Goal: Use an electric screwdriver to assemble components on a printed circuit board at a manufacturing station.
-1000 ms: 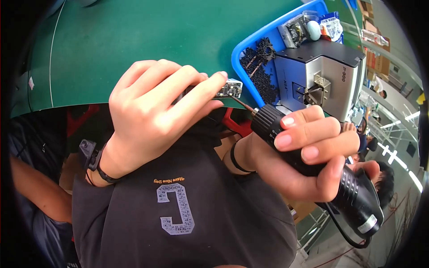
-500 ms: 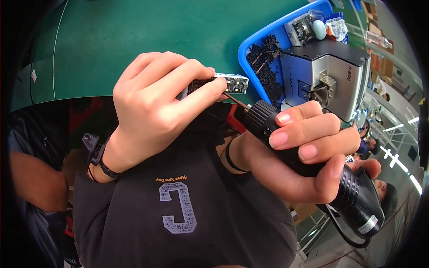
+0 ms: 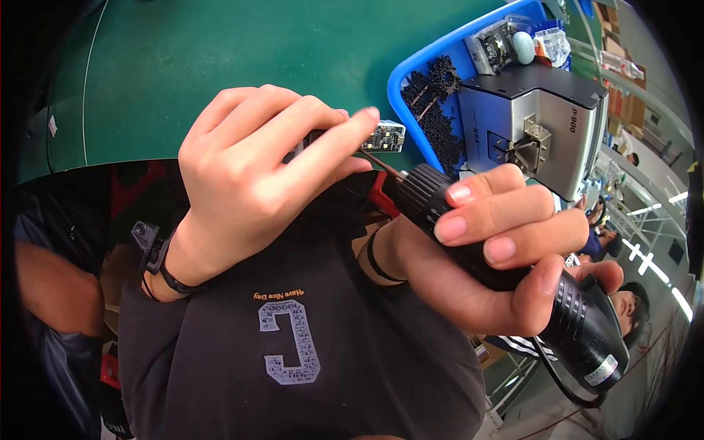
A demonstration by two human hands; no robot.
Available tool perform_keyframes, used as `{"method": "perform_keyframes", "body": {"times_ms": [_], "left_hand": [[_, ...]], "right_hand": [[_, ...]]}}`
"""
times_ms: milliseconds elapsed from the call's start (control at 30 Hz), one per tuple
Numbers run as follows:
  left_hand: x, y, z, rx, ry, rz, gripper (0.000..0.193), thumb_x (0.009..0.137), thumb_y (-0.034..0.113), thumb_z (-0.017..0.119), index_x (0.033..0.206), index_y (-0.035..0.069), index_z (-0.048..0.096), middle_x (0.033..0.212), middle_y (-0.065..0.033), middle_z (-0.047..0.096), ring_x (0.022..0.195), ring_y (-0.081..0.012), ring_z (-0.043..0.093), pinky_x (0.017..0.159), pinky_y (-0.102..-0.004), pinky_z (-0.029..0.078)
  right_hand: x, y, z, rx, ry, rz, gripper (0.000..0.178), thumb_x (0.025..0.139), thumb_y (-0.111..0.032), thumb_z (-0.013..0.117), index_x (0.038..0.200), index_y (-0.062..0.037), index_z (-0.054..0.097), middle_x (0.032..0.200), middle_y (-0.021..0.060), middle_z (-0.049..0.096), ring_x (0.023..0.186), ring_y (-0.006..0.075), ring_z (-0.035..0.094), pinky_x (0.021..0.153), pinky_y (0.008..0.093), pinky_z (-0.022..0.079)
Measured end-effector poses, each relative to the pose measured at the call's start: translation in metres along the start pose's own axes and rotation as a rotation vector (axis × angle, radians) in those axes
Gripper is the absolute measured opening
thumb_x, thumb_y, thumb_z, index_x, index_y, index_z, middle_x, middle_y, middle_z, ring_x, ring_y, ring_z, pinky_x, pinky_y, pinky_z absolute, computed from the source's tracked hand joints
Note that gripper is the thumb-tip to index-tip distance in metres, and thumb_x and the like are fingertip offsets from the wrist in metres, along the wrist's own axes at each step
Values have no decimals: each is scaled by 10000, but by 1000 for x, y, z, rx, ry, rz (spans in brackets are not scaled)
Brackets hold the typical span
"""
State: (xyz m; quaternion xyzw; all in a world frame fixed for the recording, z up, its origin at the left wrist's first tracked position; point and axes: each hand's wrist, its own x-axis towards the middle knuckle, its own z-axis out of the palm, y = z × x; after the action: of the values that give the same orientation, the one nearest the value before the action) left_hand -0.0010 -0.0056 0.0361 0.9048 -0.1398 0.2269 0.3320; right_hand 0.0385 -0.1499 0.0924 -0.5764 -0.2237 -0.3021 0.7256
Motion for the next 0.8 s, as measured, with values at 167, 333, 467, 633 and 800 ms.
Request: {"method": "perform_keyframes", "body": {"times_ms": [167, 333, 467, 633, 800], "left_hand": [[-2, -2, 6, 11, 4, 20, 316, 725, 227, 920, 1012, 127, 836, 916, 34, 771, 824, -190, 699, 742, -339, 524], [-3, -4, 5, 16, -12, 20, 326, 717, 222, 923, 1015, 126, 836, 920, 35, 769, 824, -190, 693, 744, -342, 523], [-2, -4, 7, 21, -16, 24, 327, 713, 220, 924, 1013, 124, 836, 925, 36, 768, 825, -189, 689, 746, -346, 522], [-1, -3, 4, 16, -26, 12, 329, 715, 216, 923, 1017, 122, 836, 923, 37, 768, 822, -192, 687, 747, -347, 523], [-1, -3, 5, 23, -30, 13, 334, 715, 215, 922, 1023, 119, 836, 922, 34, 766, 821, -194, 684, 750, -348, 526]], "right_hand": [[12, -1, -26, -145, 34, 10, 199, 1005, -237, 484, 1007, -44, 531, 742, 45, 484, 431, 182, 474, 455, 309, 446], [18, 18, -39, -98, 49, -12, 477, 976, -143, 506, 1409, -18, 351, 742, 95, 520, 438, 211, 526, 457, 354, 512], [13, 20, -40, -69, 109, 49, 430, 970, -136, 514, 1352, 12, 382, 734, 98, 522, 441, 223, 543, 465, 361, 523], [9, 25, -46, -113, 32, 103, 244, 969, -153, 526, 1112, 23, 437, 737, 90, 524, 450, 231, 559, 486, 357, 530], [8, 29, -31, -150, 32, 67, 388, 969, -158, 514, 1319, -56, 380, 688, 68, 474, 417, 198, 494, 439, 331, 480]]}}
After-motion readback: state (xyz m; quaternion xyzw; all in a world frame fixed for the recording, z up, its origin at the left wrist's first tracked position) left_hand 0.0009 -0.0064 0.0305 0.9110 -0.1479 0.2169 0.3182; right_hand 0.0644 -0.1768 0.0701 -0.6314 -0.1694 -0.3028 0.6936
